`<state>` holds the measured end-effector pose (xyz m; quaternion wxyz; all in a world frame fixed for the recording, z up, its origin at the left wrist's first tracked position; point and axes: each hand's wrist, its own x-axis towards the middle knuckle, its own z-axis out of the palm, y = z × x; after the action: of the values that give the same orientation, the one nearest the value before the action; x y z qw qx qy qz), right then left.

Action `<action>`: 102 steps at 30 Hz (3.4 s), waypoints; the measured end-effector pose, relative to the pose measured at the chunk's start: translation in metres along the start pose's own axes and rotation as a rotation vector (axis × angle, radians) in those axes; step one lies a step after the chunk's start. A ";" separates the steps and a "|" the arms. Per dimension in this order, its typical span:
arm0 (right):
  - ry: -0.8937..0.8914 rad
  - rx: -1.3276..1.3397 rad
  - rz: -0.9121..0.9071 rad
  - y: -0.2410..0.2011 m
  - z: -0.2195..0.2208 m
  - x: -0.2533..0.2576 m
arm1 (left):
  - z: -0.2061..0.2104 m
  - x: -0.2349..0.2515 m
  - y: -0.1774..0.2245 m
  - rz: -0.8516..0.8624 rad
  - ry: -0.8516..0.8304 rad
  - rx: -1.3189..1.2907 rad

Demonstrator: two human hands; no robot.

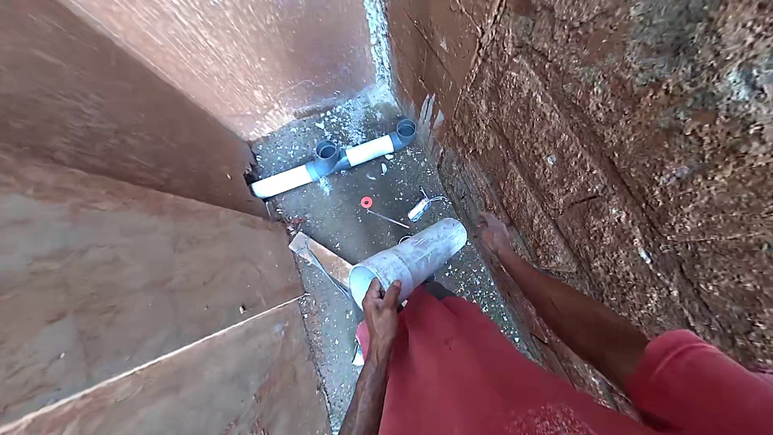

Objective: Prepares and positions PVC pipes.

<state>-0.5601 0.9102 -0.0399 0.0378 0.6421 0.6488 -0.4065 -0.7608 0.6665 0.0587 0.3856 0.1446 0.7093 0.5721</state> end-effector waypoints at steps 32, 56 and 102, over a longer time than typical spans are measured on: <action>0.182 1.098 0.475 -0.405 0.111 0.084 | -0.023 0.450 0.155 0.662 -1.279 1.105; 0.316 1.123 0.787 -0.322 0.037 0.221 | 0.014 0.604 0.117 0.102 -0.965 0.987; 0.376 0.817 0.939 -0.355 0.056 0.660 | -0.121 0.861 0.011 -0.773 -0.375 0.735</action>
<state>-1.0071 1.4629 -0.2843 -0.1499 0.8803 0.0879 -0.4415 -1.4181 1.1415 -0.2539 0.6109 0.0983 0.7826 0.0690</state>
